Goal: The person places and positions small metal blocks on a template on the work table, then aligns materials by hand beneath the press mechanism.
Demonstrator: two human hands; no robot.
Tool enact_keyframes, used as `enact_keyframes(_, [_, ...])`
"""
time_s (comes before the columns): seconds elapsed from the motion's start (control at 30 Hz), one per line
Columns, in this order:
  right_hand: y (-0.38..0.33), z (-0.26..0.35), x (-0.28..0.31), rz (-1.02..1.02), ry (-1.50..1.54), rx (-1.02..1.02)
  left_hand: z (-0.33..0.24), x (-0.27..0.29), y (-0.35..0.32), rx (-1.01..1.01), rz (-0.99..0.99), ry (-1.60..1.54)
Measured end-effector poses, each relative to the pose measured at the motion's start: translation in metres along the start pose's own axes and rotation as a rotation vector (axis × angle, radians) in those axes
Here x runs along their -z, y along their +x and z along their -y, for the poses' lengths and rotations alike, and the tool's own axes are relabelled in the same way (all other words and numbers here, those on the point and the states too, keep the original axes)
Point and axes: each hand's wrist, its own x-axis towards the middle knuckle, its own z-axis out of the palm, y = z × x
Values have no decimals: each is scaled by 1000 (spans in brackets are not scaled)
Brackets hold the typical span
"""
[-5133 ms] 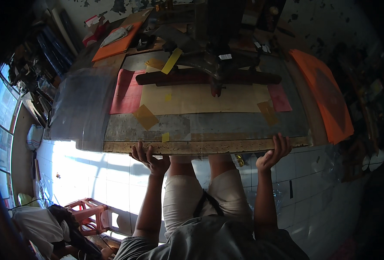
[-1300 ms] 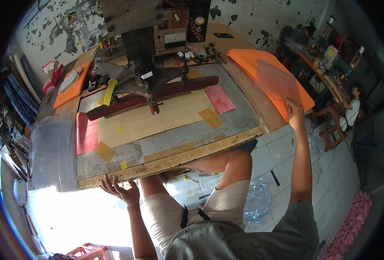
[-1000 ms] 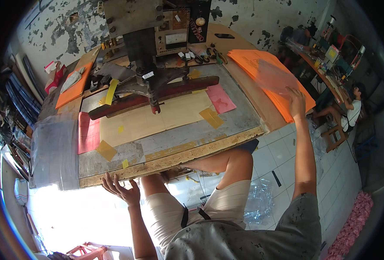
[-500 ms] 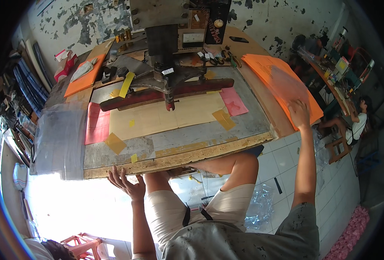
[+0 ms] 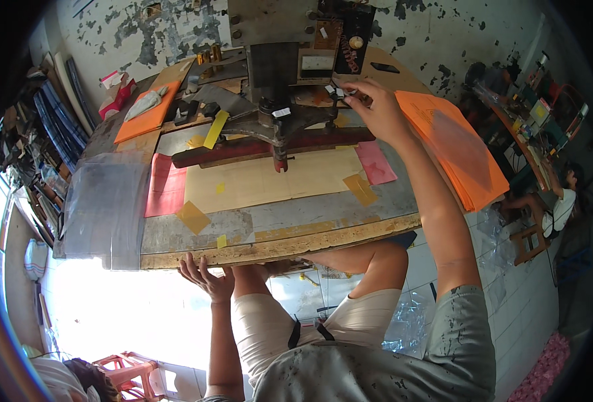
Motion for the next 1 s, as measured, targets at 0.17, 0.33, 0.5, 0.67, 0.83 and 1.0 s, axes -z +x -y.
enact_keyframes(0.17, [5, 6, -3, 63, 43, -137, 6, 2, -4, 13, 28, 27])
enact_keyframes(0.33, [7, 4, -9, 25, 74, -136, 8, -9, -6, -4, -76, -3])
enact_keyframes(0.5, [13, -6, 3, -44, 536, -424, 9, -6, -9, 6, -31, 9])
enact_keyframes(0.67, [-2, -14, 4, -2, 651, -425, 10, -6, -10, 0, -5, 32])
enact_keyframes(0.83, [-35, -11, 12, -32, 707, -428, 7, -5, -9, 9, -16, 12])
enact_keyframes(1.0, [-89, 0, -4, 58, 584, -450, 7, -4, -8, 16, -24, 12])
